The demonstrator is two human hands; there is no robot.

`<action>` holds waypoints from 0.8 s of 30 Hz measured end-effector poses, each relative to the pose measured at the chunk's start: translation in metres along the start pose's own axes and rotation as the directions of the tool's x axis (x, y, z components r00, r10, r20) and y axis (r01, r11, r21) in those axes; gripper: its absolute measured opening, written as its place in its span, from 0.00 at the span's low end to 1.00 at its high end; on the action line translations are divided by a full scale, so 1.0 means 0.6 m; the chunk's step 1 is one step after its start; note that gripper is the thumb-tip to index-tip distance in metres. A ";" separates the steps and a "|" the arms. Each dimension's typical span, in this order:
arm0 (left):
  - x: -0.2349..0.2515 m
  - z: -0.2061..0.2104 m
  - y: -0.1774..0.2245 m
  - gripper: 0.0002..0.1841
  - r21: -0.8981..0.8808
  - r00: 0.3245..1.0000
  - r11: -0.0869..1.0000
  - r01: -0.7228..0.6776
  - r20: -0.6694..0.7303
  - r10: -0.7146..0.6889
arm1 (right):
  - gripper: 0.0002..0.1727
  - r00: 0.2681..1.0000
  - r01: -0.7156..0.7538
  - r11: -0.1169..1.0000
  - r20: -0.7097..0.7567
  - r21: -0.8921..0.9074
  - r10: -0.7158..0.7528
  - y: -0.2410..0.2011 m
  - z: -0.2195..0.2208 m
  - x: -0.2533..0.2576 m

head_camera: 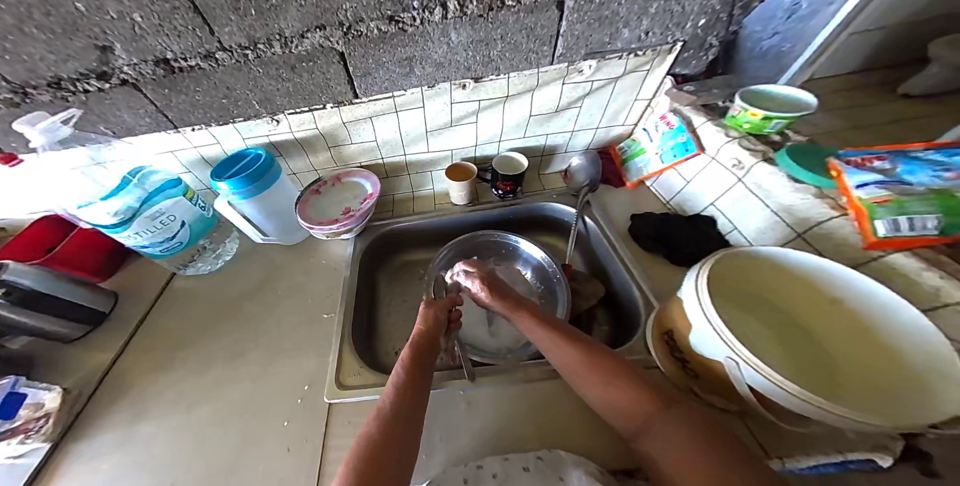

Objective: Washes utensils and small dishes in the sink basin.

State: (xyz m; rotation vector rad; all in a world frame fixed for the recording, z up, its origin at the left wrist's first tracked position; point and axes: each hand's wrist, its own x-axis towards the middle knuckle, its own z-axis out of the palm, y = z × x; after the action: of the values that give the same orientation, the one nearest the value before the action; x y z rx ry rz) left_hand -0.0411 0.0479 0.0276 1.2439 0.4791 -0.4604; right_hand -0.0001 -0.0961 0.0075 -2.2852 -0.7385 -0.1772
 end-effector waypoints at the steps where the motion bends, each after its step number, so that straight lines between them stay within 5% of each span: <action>1: -0.002 0.000 -0.002 0.03 0.006 1.000 1.000 0.003 0.015 -0.003 | 0.16 0.999 0.003 0.999 -0.033 -0.043 -0.004 0.012 -0.001 0.000; 7: 0.000 -0.006 0.000 0.09 0.008 0.999 0.999 0.034 0.030 -0.034 | 0.14 0.998 0.050 0.999 -0.023 -0.015 -0.050 0.002 0.016 -0.015; 12: -0.002 0.004 -0.002 0.05 -0.005 0.997 0.998 0.067 0.050 -0.066 | 0.17 0.998 -0.052 0.988 0.019 -0.143 0.055 0.017 0.001 -0.005; 17: 0.005 -0.002 -0.002 0.07 0.013 0.996 0.998 0.069 0.050 -0.070 | 0.17 0.988 -0.037 0.999 0.146 -0.015 0.039 0.005 -0.006 -0.008; 20: 0.005 0.003 -0.004 0.06 -0.007 0.995 0.997 0.079 0.066 -0.078 | 0.17 0.997 -0.051 0.990 0.054 -0.129 0.058 0.014 -0.002 -0.007; 24: 0.007 -0.005 0.003 0.11 -0.035 0.994 0.995 0.090 0.062 -0.088 | 0.16 0.993 -0.021 1.000 0.114 0.012 0.020 -0.002 0.004 -0.007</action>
State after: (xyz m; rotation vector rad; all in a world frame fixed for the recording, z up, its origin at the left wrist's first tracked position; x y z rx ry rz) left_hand -0.0371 0.0507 0.0257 1.1727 0.4914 -0.5607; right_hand -0.0042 -0.0956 0.0051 -2.3042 -0.7718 -0.0322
